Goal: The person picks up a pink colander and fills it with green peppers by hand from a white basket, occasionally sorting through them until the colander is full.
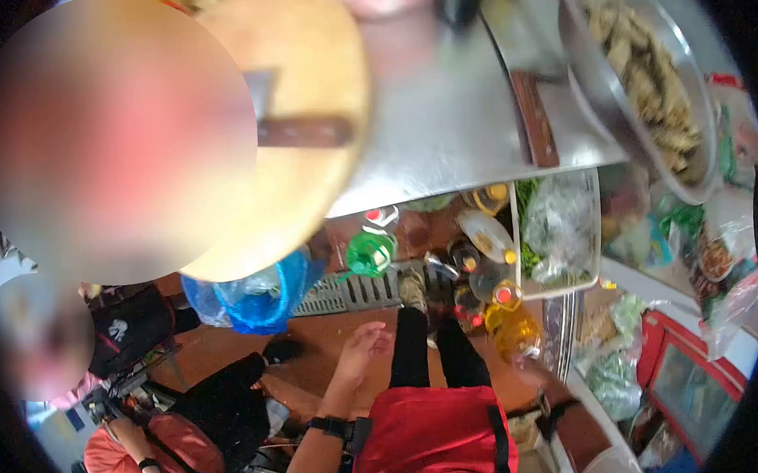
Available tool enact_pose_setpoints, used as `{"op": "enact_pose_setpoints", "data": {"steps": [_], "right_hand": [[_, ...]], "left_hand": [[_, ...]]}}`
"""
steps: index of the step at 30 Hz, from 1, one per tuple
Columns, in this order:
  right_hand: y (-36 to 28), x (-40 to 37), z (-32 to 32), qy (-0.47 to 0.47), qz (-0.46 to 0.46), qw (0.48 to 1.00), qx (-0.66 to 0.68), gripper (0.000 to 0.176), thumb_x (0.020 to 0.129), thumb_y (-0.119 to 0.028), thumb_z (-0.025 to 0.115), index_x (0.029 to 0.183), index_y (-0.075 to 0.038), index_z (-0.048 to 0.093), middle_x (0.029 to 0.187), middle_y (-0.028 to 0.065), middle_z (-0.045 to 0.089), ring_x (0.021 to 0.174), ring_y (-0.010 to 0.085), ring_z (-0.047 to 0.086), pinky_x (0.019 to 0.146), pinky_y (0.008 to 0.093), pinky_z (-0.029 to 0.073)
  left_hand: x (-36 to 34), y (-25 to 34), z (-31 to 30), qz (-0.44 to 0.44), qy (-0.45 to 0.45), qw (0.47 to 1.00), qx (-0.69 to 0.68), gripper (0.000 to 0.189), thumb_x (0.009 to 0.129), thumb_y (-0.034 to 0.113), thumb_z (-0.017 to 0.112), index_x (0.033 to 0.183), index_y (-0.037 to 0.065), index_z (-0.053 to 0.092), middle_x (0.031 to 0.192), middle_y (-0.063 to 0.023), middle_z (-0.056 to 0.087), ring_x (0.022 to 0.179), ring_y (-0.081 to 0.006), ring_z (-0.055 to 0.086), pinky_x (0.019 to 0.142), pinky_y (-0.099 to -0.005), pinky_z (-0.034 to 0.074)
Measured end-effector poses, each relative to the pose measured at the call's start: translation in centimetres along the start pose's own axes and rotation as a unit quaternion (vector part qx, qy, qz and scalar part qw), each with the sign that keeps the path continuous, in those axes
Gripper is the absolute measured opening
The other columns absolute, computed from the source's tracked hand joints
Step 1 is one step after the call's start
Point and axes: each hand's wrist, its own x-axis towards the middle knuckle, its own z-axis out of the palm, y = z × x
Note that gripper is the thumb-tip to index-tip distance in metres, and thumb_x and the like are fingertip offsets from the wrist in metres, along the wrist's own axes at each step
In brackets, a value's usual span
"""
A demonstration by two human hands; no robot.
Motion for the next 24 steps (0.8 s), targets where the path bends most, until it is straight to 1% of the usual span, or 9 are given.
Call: {"op": "enact_pose_setpoints", "data": {"steps": [2, 3, 5, 8, 12, 16, 19, 21, 24], "right_hand": [[14.7, -2.6, 10.3, -0.123, -0.025, 0.99, 0.063, 0.009, 0.074, -0.015, 0.051, 0.074, -0.007, 0.054, 0.056, 0.0079, 0.051, 0.045, 0.0181, 0.051, 0.041, 0.0317, 0.041], [11.5, -6.7, 8.7, -0.06, 0.112, 0.953, 0.275, 0.011, 0.076, -0.019, 0.05, 0.072, -0.009, 0.054, 0.057, 0.007, 0.052, 0.045, 0.0188, 0.052, 0.04, 0.0312, 0.042], [10.4, -12.8, 8.7, -0.017, 0.279, 0.689, 0.668, 0.021, 0.078, -0.027, 0.05, 0.083, -0.008, 0.055, 0.07, 0.0103, 0.056, 0.052, 0.0271, 0.057, 0.041, 0.039, 0.045], [4.1, -18.0, 3.4, 0.123, 0.243, 0.746, 0.608, 0.016, 0.08, -0.019, 0.047, 0.089, -0.006, 0.051, 0.07, 0.0098, 0.053, 0.053, 0.0228, 0.055, 0.045, 0.0362, 0.047], [-1.9, -21.8, -3.3, 0.287, 0.075, 0.801, 0.521, 0.02, 0.082, -0.02, 0.045, 0.094, -0.006, 0.051, 0.067, 0.008, 0.052, 0.054, 0.0194, 0.056, 0.046, 0.0318, 0.048], [-8.1, -24.9, -5.7, 0.39, 0.034, 0.701, 0.596, 0.023, 0.085, -0.021, 0.043, 0.099, -0.004, 0.05, 0.07, 0.0078, 0.054, 0.056, 0.0173, 0.057, 0.046, 0.0289, 0.048], [-9.7, -23.7, -4.9, 0.359, -0.007, 0.742, 0.566, 0.025, 0.083, -0.018, 0.045, 0.103, -0.003, 0.049, 0.077, 0.0101, 0.058, 0.059, 0.0203, 0.059, 0.049, 0.0306, 0.049], [-9.2, -23.3, -2.0, 0.362, -0.015, 0.739, 0.568, 0.025, 0.082, -0.014, 0.044, 0.104, -0.002, 0.047, 0.08, 0.0114, 0.058, 0.06, 0.0212, 0.059, 0.05, 0.0309, 0.05], [-9.0, -23.7, 1.9, 0.288, 0.06, 0.771, 0.564, 0.024, 0.082, -0.015, 0.045, 0.102, -0.002, 0.049, 0.081, 0.0113, 0.059, 0.062, 0.0221, 0.059, 0.05, 0.0308, 0.05]], "left_hand": [[-3.7, 5.4, -0.9, 0.078, 0.008, 0.997, -0.006, 0.026, 0.087, 0.02, 0.046, 0.106, 0.001, 0.047, 0.083, -0.0087, 0.057, 0.074, -0.018, 0.056, 0.067, -0.0299, 0.046], [-5.5, 8.0, -1.6, 0.137, 0.012, 0.99, -0.008, 0.025, 0.088, 0.021, 0.045, 0.103, 0.001, 0.048, 0.081, -0.0087, 0.057, 0.071, -0.0181, 0.056, 0.065, -0.03, 0.046], [-8.9, 13.6, -2.6, 0.249, 0.075, 0.963, -0.07, 0.024, 0.088, 0.022, 0.044, 0.099, 0.001, 0.048, 0.078, -0.0093, 0.056, 0.067, -0.0179, 0.055, 0.061, -0.0298, 0.046], [-12.0, 21.0, -4.6, 0.352, 0.163, 0.911, -0.141, 0.027, 0.088, 0.027, 0.045, 0.101, 0.003, 0.045, 0.079, -0.0085, 0.053, 0.062, -0.019, 0.054, 0.058, -0.0297, 0.045], [-10.7, 27.9, -9.2, 0.299, 0.184, 0.903, -0.247, 0.04, 0.083, 0.038, 0.051, 0.104, 0.005, 0.043, 0.085, -0.0089, 0.05, 0.068, -0.0203, 0.053, 0.057, -0.0305, 0.044], [-4.6, 30.8, -13.4, 0.169, 0.116, 0.925, -0.32, 0.046, 0.079, 0.047, 0.053, 0.1, 0.008, 0.042, 0.084, -0.0079, 0.048, 0.072, -0.0233, 0.05, 0.059, -0.0338, 0.043], [-2.6, 32.3, -12.5, 0.226, 0.137, 0.93, -0.255, 0.041, 0.08, 0.044, 0.05, 0.096, 0.007, 0.043, 0.093, -0.0086, 0.05, 0.073, -0.0221, 0.048, 0.061, -0.0332, 0.042], [-1.0, 31.1, -13.4, 0.199, 0.113, 0.942, -0.247, 0.029, 0.081, 0.037, 0.048, 0.081, 0.008, 0.046, 0.081, -0.0064, 0.052, 0.065, -0.0193, 0.048, 0.058, -0.0327, 0.042], [-1.1, 27.8, -13.4, 0.212, 0.051, 0.912, -0.349, 0.018, 0.08, 0.026, 0.048, 0.084, 0.009, 0.048, 0.073, -0.0031, 0.05, 0.062, -0.0162, 0.051, 0.056, -0.0323, 0.045]]}}
